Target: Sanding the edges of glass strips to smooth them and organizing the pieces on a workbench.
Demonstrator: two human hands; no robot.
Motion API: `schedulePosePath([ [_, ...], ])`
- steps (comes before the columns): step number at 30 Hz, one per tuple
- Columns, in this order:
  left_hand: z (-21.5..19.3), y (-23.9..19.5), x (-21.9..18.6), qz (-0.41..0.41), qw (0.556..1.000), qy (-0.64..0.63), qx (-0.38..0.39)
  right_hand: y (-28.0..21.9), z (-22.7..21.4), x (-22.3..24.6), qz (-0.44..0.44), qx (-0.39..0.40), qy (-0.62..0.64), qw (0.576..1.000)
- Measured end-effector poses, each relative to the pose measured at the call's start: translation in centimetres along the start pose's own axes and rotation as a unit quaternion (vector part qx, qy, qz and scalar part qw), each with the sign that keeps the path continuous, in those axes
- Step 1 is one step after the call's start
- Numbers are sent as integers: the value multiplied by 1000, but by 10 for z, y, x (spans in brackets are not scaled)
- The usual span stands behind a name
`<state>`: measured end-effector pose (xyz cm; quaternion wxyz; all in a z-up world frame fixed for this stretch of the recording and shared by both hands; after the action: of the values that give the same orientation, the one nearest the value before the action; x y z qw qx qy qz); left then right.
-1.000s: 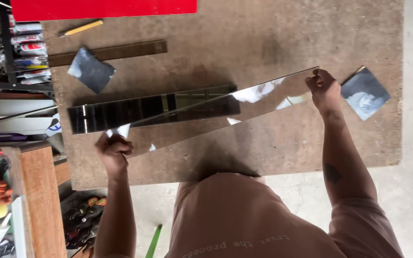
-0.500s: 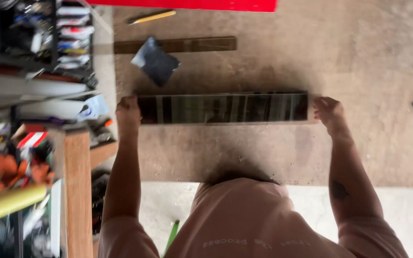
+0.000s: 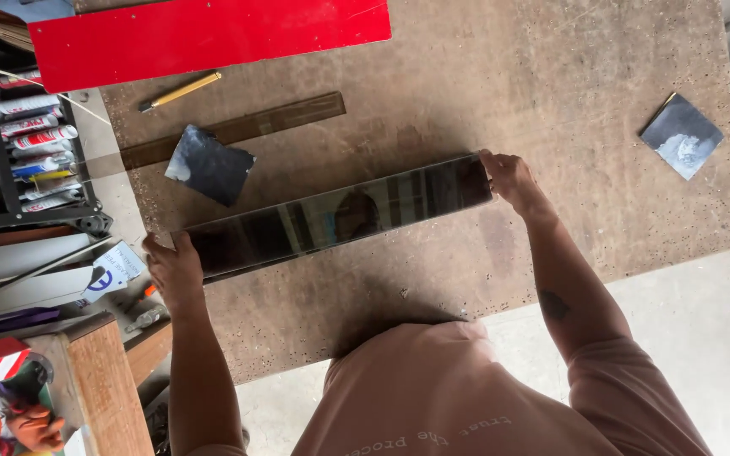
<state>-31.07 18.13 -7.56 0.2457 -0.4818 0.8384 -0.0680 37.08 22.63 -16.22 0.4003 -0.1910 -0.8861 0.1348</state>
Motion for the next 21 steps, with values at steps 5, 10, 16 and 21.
schedulePosePath([
  [5,-21,-54,-42,305,946,53,-96,-60,-31,118,-178,12,-162,971],
  [10,47,-101,-52,490,835,242,66,-76,31,140,-432,121,-361,818],
  [16,86,-75,-40,539,716,438,63,-55,61,123,-457,205,-507,701],
  [21,93,-67,-42,528,712,462,46,-50,64,121,-549,141,-433,701],
])
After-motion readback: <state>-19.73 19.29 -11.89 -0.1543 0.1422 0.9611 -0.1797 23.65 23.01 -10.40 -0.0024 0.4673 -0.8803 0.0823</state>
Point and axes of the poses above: each hand's wrist, its own y-axis towards the middle knuckle, its own z-axis out of the palm, x = y × z, the point moved 6 cm from there along y, towards the middle knuckle, and after that the axes turned 13 degrees about -z, right-handed, at the moved point
